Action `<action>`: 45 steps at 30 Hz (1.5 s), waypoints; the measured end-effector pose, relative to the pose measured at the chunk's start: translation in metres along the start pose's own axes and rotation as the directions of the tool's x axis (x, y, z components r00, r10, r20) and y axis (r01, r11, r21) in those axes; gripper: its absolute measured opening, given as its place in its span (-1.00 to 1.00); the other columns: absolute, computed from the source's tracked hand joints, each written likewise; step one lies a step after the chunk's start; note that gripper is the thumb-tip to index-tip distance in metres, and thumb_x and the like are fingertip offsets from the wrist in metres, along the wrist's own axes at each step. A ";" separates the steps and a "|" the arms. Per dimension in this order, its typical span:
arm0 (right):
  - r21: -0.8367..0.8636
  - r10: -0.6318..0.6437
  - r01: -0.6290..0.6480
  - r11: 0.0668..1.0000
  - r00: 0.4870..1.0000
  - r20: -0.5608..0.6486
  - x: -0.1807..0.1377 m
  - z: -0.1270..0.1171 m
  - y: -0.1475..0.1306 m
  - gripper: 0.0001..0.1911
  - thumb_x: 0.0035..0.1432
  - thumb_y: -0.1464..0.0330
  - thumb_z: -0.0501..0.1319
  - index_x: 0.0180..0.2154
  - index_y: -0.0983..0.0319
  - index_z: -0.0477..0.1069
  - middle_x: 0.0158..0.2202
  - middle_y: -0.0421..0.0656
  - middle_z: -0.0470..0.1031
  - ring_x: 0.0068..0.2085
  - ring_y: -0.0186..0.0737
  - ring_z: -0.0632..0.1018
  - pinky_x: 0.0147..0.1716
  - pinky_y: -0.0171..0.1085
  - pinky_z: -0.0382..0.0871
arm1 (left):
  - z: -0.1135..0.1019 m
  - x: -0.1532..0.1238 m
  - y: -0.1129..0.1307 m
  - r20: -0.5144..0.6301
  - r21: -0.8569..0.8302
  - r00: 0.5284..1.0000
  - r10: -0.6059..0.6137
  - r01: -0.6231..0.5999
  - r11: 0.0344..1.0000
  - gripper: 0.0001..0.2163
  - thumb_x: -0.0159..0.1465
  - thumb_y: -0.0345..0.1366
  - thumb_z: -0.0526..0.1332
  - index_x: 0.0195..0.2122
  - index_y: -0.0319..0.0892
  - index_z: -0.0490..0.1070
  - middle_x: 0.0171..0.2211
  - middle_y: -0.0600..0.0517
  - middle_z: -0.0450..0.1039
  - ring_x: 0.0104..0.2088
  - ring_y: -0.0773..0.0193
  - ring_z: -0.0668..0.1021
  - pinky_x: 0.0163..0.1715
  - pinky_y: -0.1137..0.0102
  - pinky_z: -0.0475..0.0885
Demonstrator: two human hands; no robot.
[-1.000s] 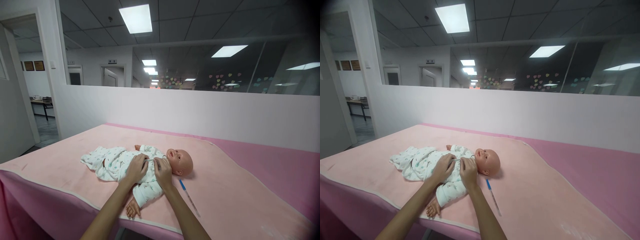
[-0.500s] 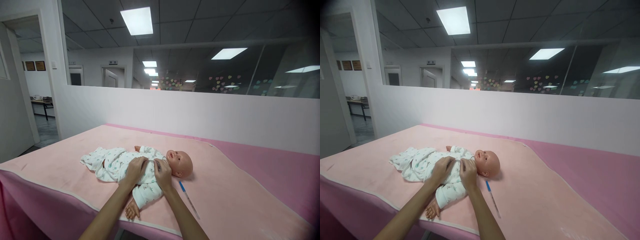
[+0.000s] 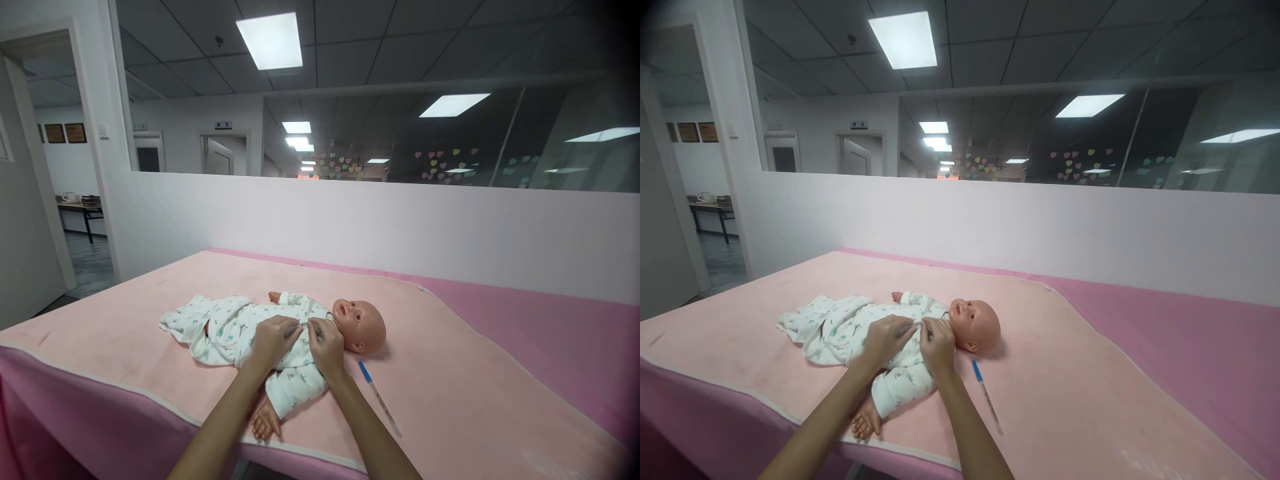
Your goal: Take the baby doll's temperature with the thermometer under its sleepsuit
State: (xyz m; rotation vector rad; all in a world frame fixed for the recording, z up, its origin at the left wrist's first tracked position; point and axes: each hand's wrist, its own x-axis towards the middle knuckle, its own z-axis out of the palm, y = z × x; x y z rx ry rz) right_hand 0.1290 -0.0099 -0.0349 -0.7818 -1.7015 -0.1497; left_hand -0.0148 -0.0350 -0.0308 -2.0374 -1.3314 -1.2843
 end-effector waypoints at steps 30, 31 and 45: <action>0.021 -0.085 0.085 0.996 0.996 -0.036 -0.001 -0.002 -0.003 -0.86 0.11 0.42 0.09 -0.42 0.24 0.41 -0.50 -0.16 0.47 -0.43 -0.27 0.42 -0.38 -0.29 0.25 | 0.018 -0.005 -0.002 -0.026 0.260 0.999 0.019 -0.012 0.965 -0.70 0.26 -0.36 -0.01 -0.01 -0.24 0.30 -0.59 0.01 0.48 -0.64 0.31 0.48 -0.68 0.48 0.17; 0.021 -0.085 0.085 0.996 0.996 -0.039 -0.001 -0.002 -0.003 -0.86 0.11 0.42 0.09 -0.41 0.24 0.42 -0.50 -0.16 0.47 -0.44 -0.27 0.42 -0.39 -0.29 0.25 | 0.018 -0.006 -0.002 -0.008 0.255 1.000 0.014 -0.012 0.967 -0.69 0.26 -0.38 -0.02 0.01 -0.23 0.28 -0.59 0.03 0.47 -0.64 0.32 0.48 -0.68 0.48 0.17; 0.004 -0.056 0.056 0.998 0.996 -0.071 -0.005 -0.003 0.002 -0.84 0.13 0.44 0.06 -0.41 0.25 0.40 -0.50 -0.15 0.45 -0.44 -0.26 0.41 -0.40 -0.29 0.26 | -0.031 -0.016 -0.026 0.044 0.190 0.999 -0.025 0.016 0.982 -0.81 0.21 -0.18 0.10 -0.31 -0.13 0.44 -0.39 0.01 0.50 -0.38 0.25 0.52 -0.43 0.42 0.37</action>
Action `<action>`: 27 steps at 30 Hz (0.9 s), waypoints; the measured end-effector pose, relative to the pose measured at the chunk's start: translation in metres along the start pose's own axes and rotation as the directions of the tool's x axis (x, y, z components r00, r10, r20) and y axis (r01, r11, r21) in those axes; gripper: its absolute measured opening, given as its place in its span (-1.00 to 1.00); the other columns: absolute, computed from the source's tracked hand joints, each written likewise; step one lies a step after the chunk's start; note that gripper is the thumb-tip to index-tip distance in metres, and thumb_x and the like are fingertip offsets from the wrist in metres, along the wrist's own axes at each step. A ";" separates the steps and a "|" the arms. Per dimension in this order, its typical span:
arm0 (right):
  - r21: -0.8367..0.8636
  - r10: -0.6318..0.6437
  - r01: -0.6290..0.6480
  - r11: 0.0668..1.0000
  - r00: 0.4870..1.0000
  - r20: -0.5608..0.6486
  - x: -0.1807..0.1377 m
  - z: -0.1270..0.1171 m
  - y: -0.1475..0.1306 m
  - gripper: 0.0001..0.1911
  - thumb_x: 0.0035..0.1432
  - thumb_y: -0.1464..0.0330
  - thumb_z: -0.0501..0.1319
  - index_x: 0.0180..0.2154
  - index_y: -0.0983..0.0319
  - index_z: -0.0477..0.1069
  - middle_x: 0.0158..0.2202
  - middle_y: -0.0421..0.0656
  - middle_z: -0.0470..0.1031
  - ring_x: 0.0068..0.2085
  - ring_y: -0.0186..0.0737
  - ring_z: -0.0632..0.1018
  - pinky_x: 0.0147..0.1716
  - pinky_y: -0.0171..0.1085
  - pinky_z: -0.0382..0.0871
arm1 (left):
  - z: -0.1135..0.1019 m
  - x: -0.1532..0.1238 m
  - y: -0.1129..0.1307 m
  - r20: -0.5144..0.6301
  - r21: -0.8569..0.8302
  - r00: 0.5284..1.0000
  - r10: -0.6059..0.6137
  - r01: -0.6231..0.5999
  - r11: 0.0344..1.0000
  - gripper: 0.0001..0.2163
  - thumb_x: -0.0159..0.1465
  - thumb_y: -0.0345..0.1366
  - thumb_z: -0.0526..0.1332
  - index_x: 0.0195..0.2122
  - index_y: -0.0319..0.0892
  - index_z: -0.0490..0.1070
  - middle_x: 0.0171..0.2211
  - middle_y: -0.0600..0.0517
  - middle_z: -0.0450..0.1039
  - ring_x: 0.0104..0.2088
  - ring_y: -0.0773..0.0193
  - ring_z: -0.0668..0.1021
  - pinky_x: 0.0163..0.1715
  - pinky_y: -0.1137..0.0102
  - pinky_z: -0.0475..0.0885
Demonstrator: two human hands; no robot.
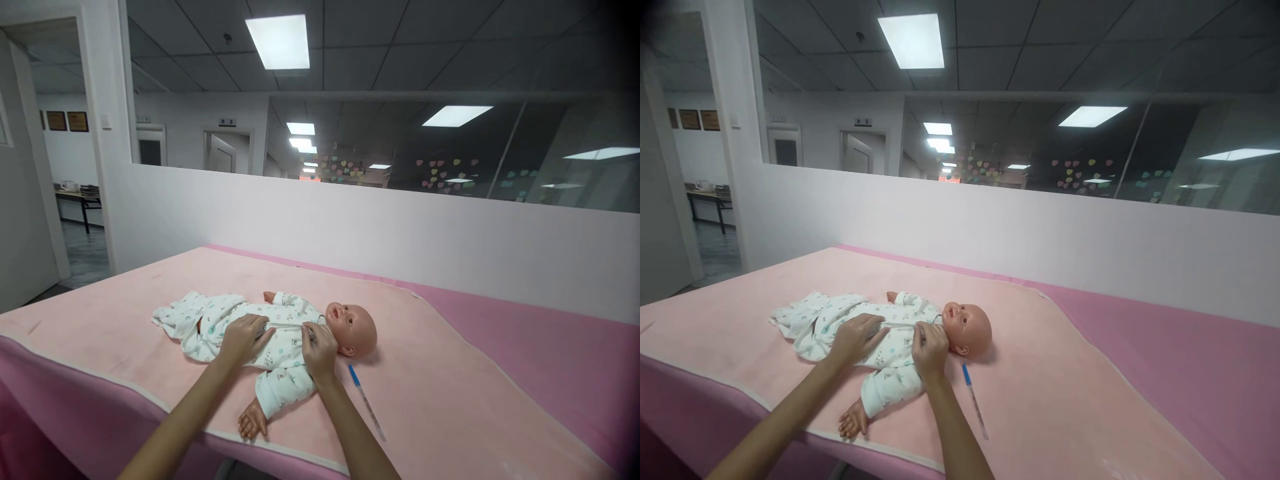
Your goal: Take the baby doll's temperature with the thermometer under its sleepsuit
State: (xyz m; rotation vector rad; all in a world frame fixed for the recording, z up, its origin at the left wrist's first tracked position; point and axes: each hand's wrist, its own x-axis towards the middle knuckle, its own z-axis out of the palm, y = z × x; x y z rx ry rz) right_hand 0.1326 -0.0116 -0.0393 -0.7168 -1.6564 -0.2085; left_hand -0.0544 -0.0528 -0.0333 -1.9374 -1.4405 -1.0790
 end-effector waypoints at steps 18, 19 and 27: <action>-0.002 -0.002 0.002 1.000 1.000 0.005 0.001 0.000 0.001 -0.85 0.13 0.43 0.07 -0.40 0.25 0.40 -0.50 -0.16 0.46 -0.45 -0.28 0.41 -0.41 -0.31 0.25 | -0.002 -0.008 -0.002 -0.141 -0.077 0.985 0.104 -0.115 0.990 -0.86 0.25 -0.44 0.02 -0.27 -0.18 0.34 -0.32 -0.02 0.43 -0.30 0.26 0.44 -0.30 0.35 0.32; 0.001 -0.003 0.003 1.000 1.000 0.005 0.001 0.000 0.001 -0.85 0.12 0.43 0.07 -0.39 0.25 0.40 -0.50 -0.16 0.46 -0.45 -0.28 0.41 -0.42 -0.31 0.25 | -0.001 -0.009 -0.002 -0.152 -0.063 0.983 0.104 -0.114 0.991 -0.86 0.24 -0.45 0.01 -0.27 -0.18 0.34 -0.33 -0.02 0.43 -0.31 0.26 0.44 -0.31 0.36 0.31; -0.007 -0.001 0.001 1.000 1.000 0.012 0.001 0.000 0.000 -0.85 0.13 0.43 0.07 -0.41 0.25 0.40 -0.49 -0.16 0.47 -0.45 -0.27 0.41 -0.41 -0.30 0.24 | 0.004 -0.011 0.000 -0.170 -0.041 0.985 0.015 -0.023 0.999 -0.87 0.26 -0.38 0.04 -0.38 -0.18 0.36 -0.51 0.04 0.39 -0.46 0.32 0.42 -0.44 0.44 0.28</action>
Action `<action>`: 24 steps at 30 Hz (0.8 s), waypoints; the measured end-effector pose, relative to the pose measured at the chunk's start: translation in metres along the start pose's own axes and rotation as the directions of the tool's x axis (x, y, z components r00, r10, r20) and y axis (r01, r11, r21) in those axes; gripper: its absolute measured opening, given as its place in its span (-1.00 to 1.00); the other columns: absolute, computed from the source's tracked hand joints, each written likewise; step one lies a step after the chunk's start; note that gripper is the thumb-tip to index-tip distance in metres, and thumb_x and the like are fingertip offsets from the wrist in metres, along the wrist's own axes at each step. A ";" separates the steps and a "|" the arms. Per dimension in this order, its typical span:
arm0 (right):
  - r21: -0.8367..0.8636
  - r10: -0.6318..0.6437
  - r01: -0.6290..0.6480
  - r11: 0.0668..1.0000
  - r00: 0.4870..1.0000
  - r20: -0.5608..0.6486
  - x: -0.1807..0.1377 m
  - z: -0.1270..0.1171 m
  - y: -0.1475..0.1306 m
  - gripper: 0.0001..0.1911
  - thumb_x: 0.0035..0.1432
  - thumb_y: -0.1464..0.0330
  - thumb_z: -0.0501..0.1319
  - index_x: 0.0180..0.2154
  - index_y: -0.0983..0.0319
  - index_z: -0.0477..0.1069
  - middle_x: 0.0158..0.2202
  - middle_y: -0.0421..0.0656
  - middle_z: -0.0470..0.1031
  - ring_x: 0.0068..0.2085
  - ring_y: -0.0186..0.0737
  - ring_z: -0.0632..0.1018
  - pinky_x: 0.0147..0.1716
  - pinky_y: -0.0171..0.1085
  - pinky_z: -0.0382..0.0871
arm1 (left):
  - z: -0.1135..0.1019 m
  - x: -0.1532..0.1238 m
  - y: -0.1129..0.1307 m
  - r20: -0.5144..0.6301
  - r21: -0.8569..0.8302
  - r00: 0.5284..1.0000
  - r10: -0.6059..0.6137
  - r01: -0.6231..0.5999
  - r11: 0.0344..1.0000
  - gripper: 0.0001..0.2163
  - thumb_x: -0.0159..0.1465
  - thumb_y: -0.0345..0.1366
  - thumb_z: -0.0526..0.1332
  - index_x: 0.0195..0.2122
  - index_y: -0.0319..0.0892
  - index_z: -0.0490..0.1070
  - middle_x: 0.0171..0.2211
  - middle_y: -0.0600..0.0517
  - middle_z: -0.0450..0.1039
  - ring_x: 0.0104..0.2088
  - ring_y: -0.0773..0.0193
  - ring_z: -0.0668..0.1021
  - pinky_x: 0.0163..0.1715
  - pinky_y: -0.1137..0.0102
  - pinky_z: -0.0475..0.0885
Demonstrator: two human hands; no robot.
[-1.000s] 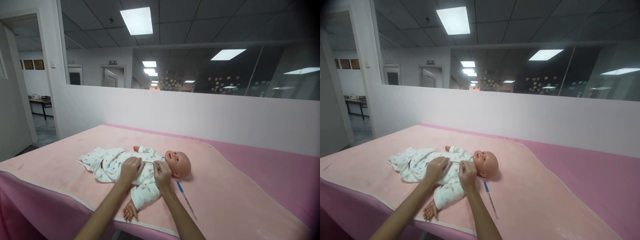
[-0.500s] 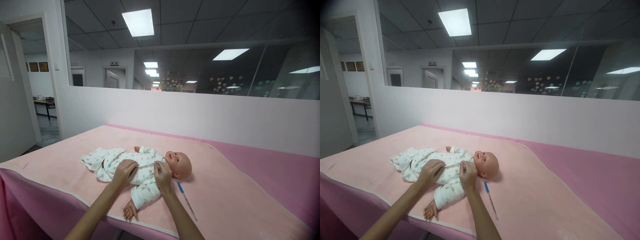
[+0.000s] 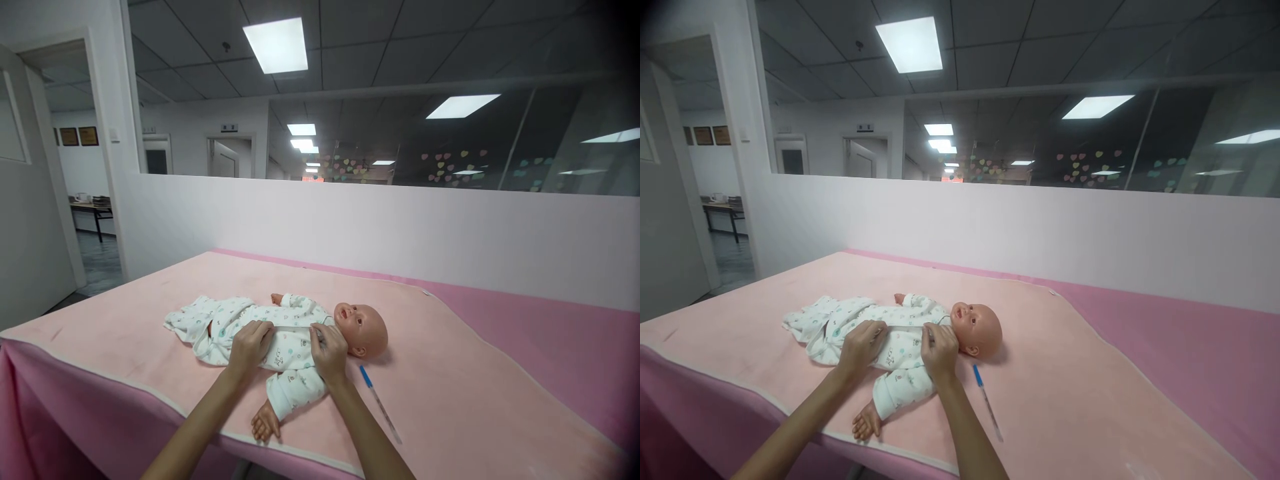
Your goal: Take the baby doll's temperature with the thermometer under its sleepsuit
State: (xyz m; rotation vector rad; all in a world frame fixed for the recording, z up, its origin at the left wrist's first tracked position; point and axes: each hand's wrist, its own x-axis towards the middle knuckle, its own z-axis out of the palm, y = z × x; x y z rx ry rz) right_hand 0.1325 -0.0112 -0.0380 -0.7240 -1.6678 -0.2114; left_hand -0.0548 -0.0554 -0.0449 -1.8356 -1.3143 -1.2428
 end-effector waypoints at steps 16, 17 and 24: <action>-0.028 -0.013 0.014 1.000 1.000 0.004 0.000 0.001 0.001 -0.82 0.14 0.40 0.05 -0.41 0.24 0.41 -0.50 -0.15 0.47 -0.45 -0.26 0.43 -0.41 -0.30 0.27 | 0.007 0.000 -0.009 -0.015 0.156 0.999 0.036 -0.033 0.987 -0.83 0.23 -0.33 0.07 -0.26 -0.12 0.46 -0.50 0.03 0.52 -0.50 0.29 0.51 -0.50 0.42 0.30; -0.025 -0.013 0.013 1.000 1.000 0.006 0.000 0.001 0.000 -0.82 0.14 0.40 0.05 -0.42 0.24 0.41 -0.50 -0.15 0.46 -0.45 -0.26 0.42 -0.41 -0.30 0.26 | 0.008 -0.001 -0.009 -0.035 0.175 0.998 0.046 -0.040 0.984 -0.82 0.23 -0.34 0.08 -0.24 -0.14 0.45 -0.53 0.03 0.51 -0.54 0.29 0.50 -0.54 0.42 0.29; 0.000 -0.007 0.007 1.000 1.000 0.012 0.000 0.000 0.001 -0.83 0.13 0.40 0.06 -0.42 0.24 0.40 -0.52 -0.16 0.45 -0.46 -0.27 0.40 -0.43 -0.31 0.24 | 0.006 0.002 -0.005 -0.075 0.201 0.995 0.061 -0.045 0.979 -0.85 0.21 -0.35 0.09 -0.31 -0.14 0.45 -0.55 0.07 0.51 -0.57 0.31 0.50 -0.57 0.45 0.28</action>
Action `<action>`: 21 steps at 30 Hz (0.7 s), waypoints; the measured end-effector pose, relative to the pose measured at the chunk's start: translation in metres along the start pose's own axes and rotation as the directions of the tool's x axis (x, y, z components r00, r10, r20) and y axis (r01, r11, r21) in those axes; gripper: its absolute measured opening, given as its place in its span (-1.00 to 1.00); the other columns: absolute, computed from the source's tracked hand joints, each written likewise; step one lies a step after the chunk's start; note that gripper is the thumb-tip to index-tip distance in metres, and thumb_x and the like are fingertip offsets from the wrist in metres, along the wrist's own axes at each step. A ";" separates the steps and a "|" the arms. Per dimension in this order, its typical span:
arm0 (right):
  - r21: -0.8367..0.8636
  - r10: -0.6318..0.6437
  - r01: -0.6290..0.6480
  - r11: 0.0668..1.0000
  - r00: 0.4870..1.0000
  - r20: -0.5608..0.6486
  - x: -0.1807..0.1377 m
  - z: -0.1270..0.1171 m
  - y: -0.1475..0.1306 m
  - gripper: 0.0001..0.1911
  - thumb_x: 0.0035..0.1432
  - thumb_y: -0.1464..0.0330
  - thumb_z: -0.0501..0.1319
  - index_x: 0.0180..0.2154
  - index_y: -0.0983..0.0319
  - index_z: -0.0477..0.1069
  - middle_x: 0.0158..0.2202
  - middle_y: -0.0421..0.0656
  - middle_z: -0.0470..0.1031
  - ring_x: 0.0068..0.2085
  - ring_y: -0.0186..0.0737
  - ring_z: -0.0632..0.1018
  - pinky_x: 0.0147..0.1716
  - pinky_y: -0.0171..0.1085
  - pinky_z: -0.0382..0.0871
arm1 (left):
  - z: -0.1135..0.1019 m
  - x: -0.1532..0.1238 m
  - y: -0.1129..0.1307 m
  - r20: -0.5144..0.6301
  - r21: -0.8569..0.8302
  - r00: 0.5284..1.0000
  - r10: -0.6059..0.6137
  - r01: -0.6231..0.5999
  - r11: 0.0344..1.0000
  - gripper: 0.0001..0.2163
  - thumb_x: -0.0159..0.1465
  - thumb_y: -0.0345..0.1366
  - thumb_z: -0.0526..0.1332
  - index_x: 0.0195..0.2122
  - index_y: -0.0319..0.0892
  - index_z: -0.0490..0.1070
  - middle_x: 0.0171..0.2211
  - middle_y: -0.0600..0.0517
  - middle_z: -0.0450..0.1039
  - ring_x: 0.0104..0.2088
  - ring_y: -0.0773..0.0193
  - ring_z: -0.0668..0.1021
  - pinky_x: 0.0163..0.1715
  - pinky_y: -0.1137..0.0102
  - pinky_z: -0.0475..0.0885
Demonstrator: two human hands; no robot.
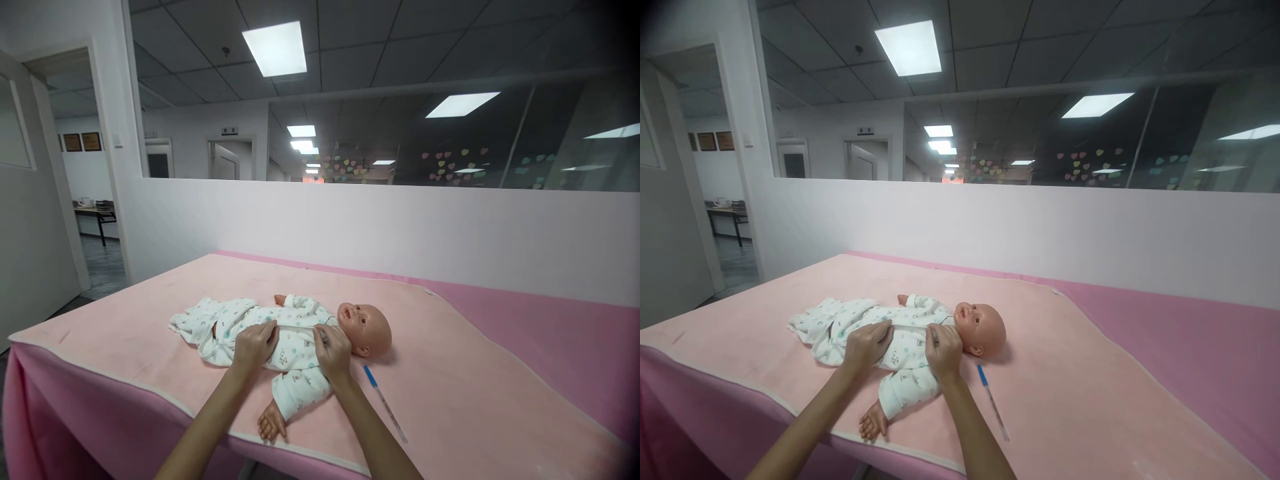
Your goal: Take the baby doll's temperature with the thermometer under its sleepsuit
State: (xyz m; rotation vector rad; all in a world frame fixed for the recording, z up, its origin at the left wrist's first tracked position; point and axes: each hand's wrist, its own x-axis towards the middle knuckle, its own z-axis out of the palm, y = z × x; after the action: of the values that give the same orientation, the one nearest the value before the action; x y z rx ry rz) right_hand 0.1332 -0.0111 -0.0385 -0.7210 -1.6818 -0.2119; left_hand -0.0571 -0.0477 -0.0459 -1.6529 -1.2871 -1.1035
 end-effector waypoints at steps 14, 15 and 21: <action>0.003 0.007 -0.007 1.000 1.000 -0.012 0.000 0.001 0.002 -0.82 0.13 0.40 0.05 -0.41 0.24 0.41 -0.48 -0.14 0.47 -0.43 -0.25 0.45 -0.39 -0.29 0.29 | -0.002 -0.005 -0.004 0.107 -0.083 0.994 0.033 -0.024 0.996 -0.76 0.17 -0.45 0.07 -0.19 -0.11 0.43 -0.47 0.03 0.52 -0.47 0.27 0.51 -0.48 0.39 0.33; 0.002 0.008 -0.008 1.000 1.000 -0.014 0.000 0.001 0.002 -0.81 0.13 0.40 0.05 -0.41 0.24 0.41 -0.48 -0.13 0.47 -0.42 -0.25 0.45 -0.39 -0.29 0.30 | -0.003 -0.004 -0.003 0.124 -0.097 0.992 0.027 -0.015 0.995 -0.74 0.16 -0.45 0.07 -0.16 -0.10 0.41 -0.44 0.03 0.52 -0.44 0.26 0.50 -0.46 0.38 0.34; -0.004 0.009 -0.009 1.000 1.000 -0.021 0.000 0.001 0.001 -0.80 0.14 0.40 0.04 -0.41 0.24 0.41 -0.49 -0.13 0.47 -0.42 -0.24 0.45 -0.40 -0.29 0.29 | -0.011 0.002 0.000 0.214 -0.148 0.977 0.014 0.018 0.989 -0.68 0.15 -0.45 0.07 -0.08 -0.10 0.36 -0.32 -0.02 0.46 -0.34 0.21 0.45 -0.38 0.33 0.34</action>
State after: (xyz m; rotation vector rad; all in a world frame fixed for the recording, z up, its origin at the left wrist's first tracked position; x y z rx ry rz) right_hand 0.1332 -0.0101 -0.0392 -0.7263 -1.6583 -0.2158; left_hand -0.0587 -0.0569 -0.0405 -1.9263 -1.3691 -1.0668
